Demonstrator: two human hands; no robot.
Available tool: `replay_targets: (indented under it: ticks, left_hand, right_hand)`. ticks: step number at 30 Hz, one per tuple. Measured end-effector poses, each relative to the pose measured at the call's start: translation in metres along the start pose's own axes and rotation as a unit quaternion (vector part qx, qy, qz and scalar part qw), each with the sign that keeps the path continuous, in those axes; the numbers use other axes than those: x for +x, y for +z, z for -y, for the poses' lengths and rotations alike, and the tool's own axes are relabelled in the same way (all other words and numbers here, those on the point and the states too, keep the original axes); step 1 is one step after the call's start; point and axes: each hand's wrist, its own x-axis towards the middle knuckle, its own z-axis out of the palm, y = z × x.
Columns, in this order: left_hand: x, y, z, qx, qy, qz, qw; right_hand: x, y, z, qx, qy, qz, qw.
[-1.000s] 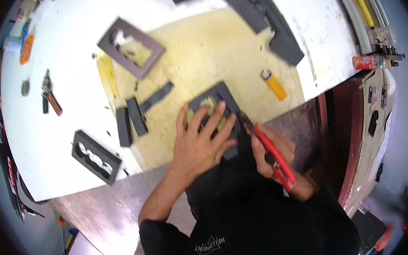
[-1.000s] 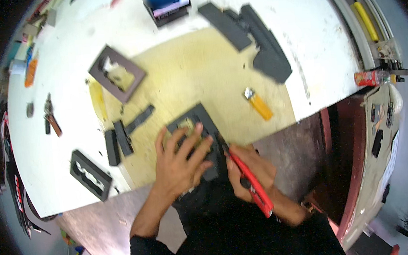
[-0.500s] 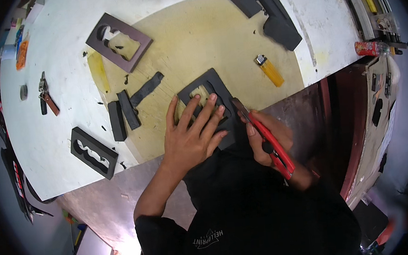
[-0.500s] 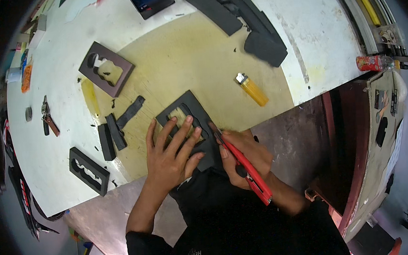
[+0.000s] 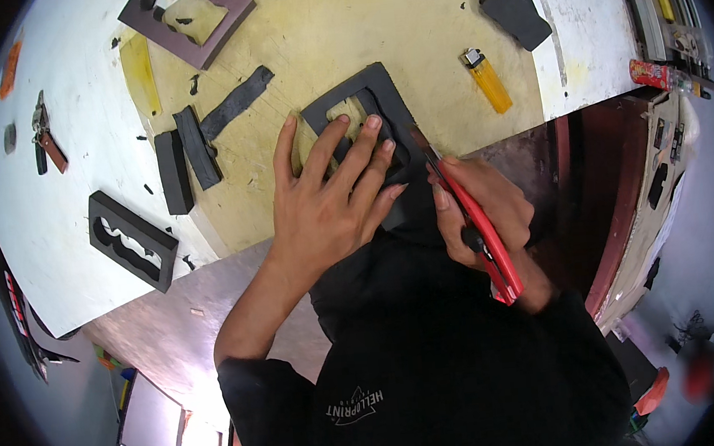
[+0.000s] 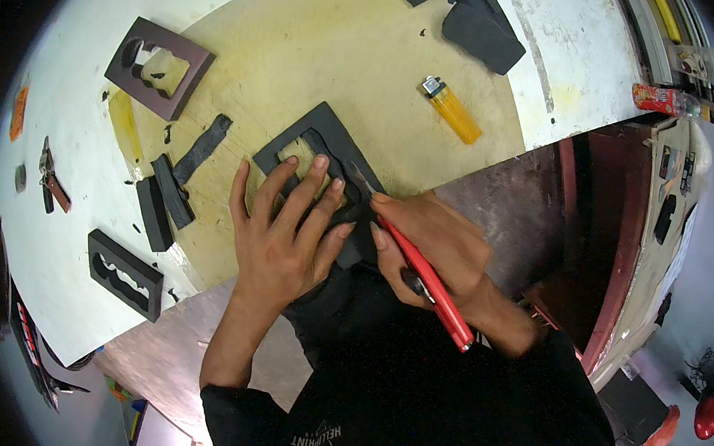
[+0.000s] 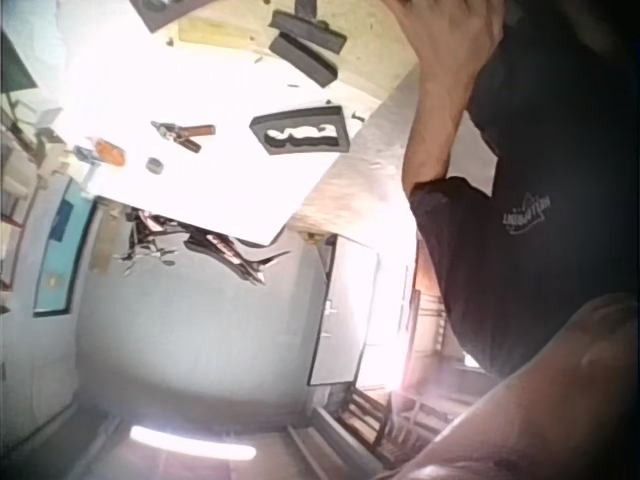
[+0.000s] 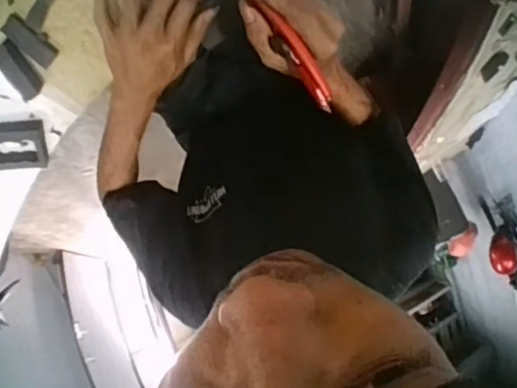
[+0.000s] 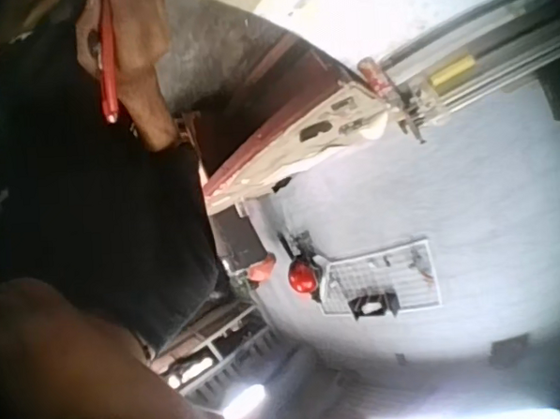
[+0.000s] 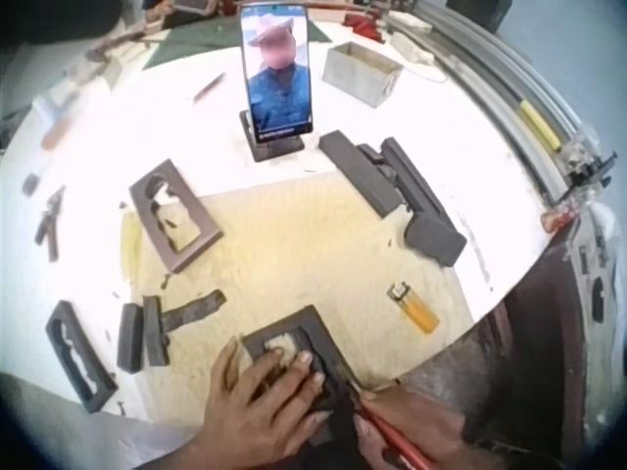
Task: The person uses a red utility knife to cut and trim a rectangular piece of black foam. They carefully carve out a central rectangular shape and refine the edges of the foam frame.
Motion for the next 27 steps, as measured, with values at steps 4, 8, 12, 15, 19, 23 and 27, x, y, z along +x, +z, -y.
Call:
replay_targets:
  ticks: [4,8,12,15,19,23,27]
  left_hand:
    - [0.0,0.0,0.0,-0.007,-0.005,-0.009,1.0]
    - [-0.001,0.002,0.0,-0.017,-0.007,-0.024,1.0]
    - [0.0,0.001,-0.001,-0.028,-0.01,-0.028,0.999]
    - [-0.001,0.001,0.0,-0.034,-0.01,-0.035,0.999]
    - [-0.001,0.001,-0.001,-0.036,-0.01,-0.043,0.998]
    - [-0.002,0.004,0.0,-0.035,-0.014,-0.047,0.998]
    - [-0.002,0.006,0.0,-0.028,-0.013,-0.05,0.998]
  right_hand:
    - [0.008,0.003,0.001,-0.034,-0.024,0.04,0.998]
    - [0.008,0.005,-0.001,-0.037,-0.026,0.046,0.998]
    - [0.007,0.009,0.005,-0.068,-0.037,0.052,0.996]
    - [0.009,0.011,0.009,-0.087,-0.036,0.059,0.994]
    - [0.009,0.01,0.009,-0.092,-0.038,0.07,0.993]
    - [0.012,0.004,0.013,-0.087,-0.025,0.089,0.992]
    - [0.015,-0.005,0.011,-0.07,-0.005,0.108,0.992]
